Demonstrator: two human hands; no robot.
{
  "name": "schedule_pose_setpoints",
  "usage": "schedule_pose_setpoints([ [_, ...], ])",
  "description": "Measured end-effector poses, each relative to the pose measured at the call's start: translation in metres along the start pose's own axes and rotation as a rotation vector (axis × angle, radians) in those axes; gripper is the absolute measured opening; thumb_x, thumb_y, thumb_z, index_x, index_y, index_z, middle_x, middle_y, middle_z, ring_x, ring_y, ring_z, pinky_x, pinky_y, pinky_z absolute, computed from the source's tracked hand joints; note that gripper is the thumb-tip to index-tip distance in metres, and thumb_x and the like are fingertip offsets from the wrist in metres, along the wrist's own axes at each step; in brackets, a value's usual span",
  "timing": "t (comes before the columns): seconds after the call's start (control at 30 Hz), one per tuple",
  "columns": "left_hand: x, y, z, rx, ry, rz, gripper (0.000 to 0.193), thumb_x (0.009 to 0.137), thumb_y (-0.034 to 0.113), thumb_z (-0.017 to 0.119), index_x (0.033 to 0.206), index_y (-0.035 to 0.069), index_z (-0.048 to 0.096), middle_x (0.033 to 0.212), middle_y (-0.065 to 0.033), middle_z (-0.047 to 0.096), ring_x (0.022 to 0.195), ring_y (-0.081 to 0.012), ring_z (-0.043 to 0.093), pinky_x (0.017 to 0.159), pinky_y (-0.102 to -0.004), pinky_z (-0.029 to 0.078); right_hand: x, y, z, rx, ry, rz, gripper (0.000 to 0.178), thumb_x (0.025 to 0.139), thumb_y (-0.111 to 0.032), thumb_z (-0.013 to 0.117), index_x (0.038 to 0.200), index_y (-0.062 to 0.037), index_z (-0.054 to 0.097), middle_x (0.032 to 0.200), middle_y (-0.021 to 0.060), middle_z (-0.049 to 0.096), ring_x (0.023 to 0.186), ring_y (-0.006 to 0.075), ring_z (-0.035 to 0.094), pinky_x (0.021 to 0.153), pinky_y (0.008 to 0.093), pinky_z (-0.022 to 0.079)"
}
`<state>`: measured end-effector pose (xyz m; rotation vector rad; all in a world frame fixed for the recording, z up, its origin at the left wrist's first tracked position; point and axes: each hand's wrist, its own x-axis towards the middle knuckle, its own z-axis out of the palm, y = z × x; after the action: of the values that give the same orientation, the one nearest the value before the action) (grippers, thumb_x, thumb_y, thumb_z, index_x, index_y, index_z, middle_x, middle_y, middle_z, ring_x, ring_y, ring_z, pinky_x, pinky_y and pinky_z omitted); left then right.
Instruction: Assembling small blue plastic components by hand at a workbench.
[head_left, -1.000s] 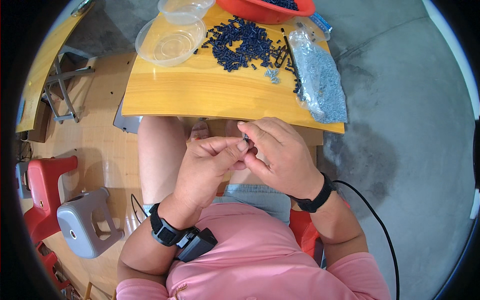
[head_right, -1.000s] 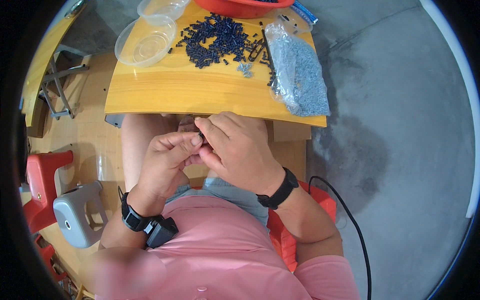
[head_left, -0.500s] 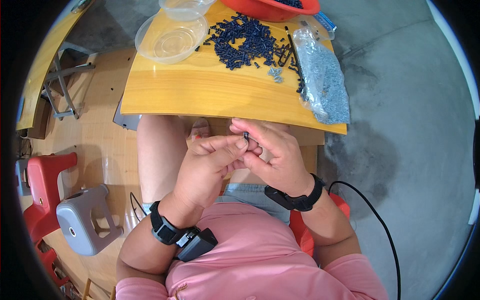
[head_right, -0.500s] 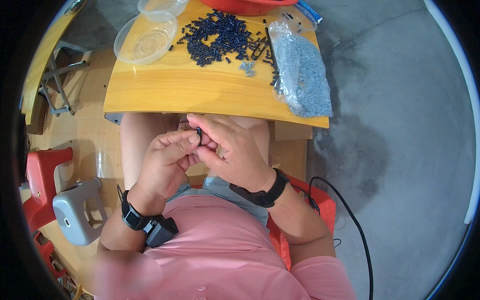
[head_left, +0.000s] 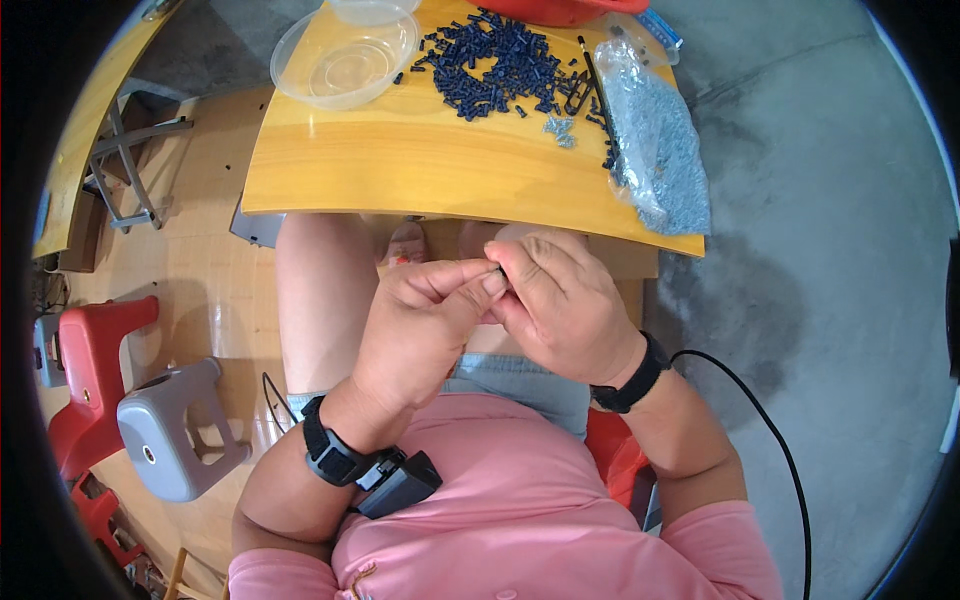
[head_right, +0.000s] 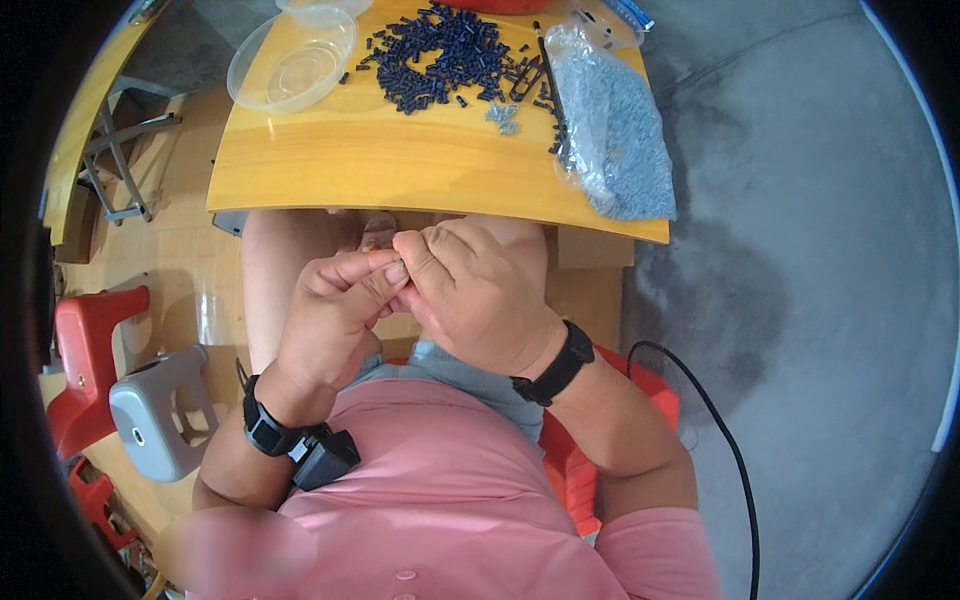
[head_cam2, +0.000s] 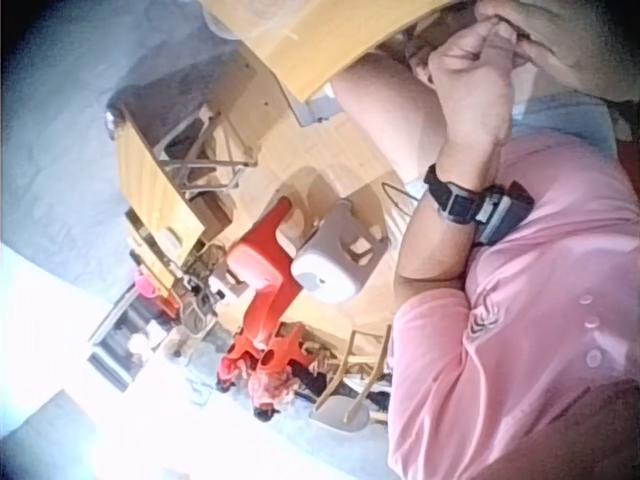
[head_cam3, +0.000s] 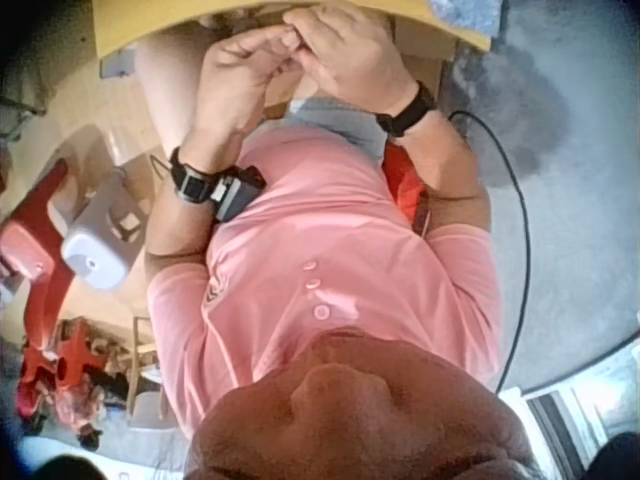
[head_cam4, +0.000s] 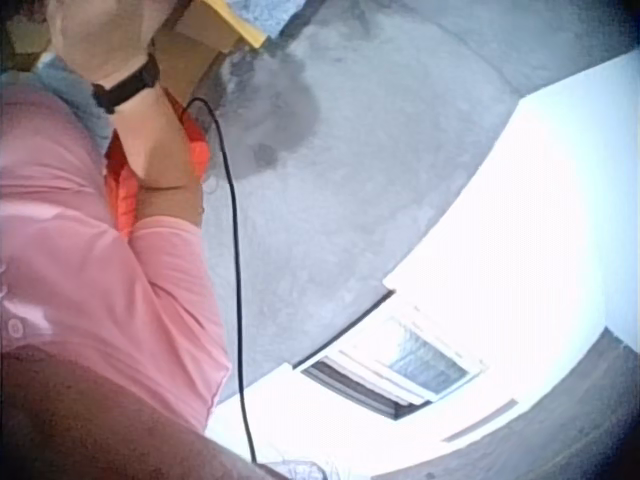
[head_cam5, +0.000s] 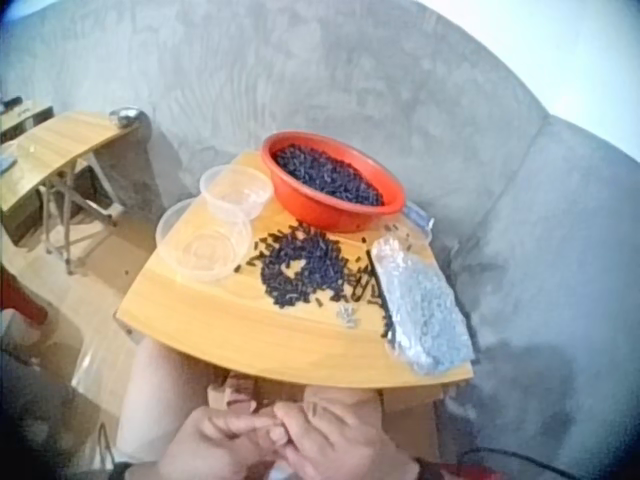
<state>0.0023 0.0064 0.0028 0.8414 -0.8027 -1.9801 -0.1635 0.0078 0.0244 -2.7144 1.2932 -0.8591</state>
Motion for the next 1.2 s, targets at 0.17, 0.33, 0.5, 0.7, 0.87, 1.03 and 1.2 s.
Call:
schedule_pose_setpoints([
  [0.17,-0.005,0.002,0.002,0.027,-0.026,0.071,0.017,0.092,0.007,0.058,0.103,-0.002,0.069,0.085,-0.0044,0.069,0.077,-0.0075,0.06,0.072,-0.0193,0.048,0.0,-0.003,-0.005,-0.02,-0.002,-0.06,0.045,0.068,-0.01,0.069,0.108,0.0048,0.057,0.084,0.0125,0.057,0.083,0.0272,0.057,0.074,0.0378,0.048],
  [0.33,-0.005,0.003,0.001,-0.025,-0.101,0.16,0.019,0.093,0.008,0.058,0.106,-0.002,0.067,0.088,-0.0038,0.069,0.082,-0.0074,0.06,0.075,-0.0202,0.048,0.004,-0.01,-0.011,-0.098,0.069,-0.05,0.045,0.067,-0.013,0.07,0.106,0.0047,0.058,0.082,0.0074,0.056,0.082,0.0239,0.056,0.071,0.0358,0.045],
  [0.5,-0.004,0.004,0.009,-0.021,0.032,0.111,0.019,0.093,0.011,0.059,0.106,0.001,0.069,0.076,0.0009,0.066,0.054,-0.0011,0.049,0.046,-0.0167,0.038,0.022,-0.02,-0.032,-0.167,-0.089,0.079,0.029,0.067,-0.02,0.07,0.088,-0.0029,0.059,0.075,0.0036,0.05,0.075,0.0209,0.052,0.063,0.0347,0.04],
  [0.7,-0.011,0.007,0.004,0.159,-0.032,0.05,0.018,0.092,0.012,0.06,0.103,0.002,0.071,0.065,0.0045,0.061,0.047,0.0003,0.04,0.041,-0.0173,0.03,0.024,-0.019,-0.039,-0.231,-0.143,0.003,0.021,0.066,-0.026,0.069,0.071,-0.0108,0.055,0.072,0.002,0.048,0.073,0.0188,0.049,0.062,0.0338,0.037],
  [0.87,-0.011,0.006,0.002,0.181,-0.055,0.028,0.017,0.092,0.01,0.059,0.102,0.001,0.071,0.068,0.0036,0.063,0.049,0.0,0.043,0.043,-0.0171,0.033,0.023,-0.021,-0.042,-0.244,-0.212,0.001,0.02,0.066,-0.026,0.069,0.069,-0.0116,0.056,0.071,0.0013,0.047,0.073,0.0183,0.049,0.062,0.0331,0.037],
  [1.03,-0.015,0.008,0.01,0.178,-0.052,0.009,0.017,0.093,0.005,0.056,0.1,-0.001,0.07,0.077,-0.0021,0.068,0.064,-0.0043,0.056,0.057,-0.0184,0.045,0.014,-0.014,-0.037,-0.175,-0.213,-0.086,0.021,0.067,-0.024,0.067,0.066,-0.0075,0.055,0.066,0.0045,0.049,0.067,0.0205,0.05,0.061,0.0339,0.039],
  [1.2,-0.02,0.004,0.008,0.24,-0.087,-0.011,0.019,0.091,-0.003,0.052,0.103,-0.007,0.066,0.084,-0.0073,0.069,0.074,-0.0111,0.063,0.07,-0.0223,0.051,0.012,-0.01,-0.039,-0.184,-0.27,-0.164,0.024,0.067,-0.026,0.067,0.065,-0.0067,0.053,0.064,0.0065,0.049,0.061,0.0221,0.052,0.057,0.0341,0.041],
])
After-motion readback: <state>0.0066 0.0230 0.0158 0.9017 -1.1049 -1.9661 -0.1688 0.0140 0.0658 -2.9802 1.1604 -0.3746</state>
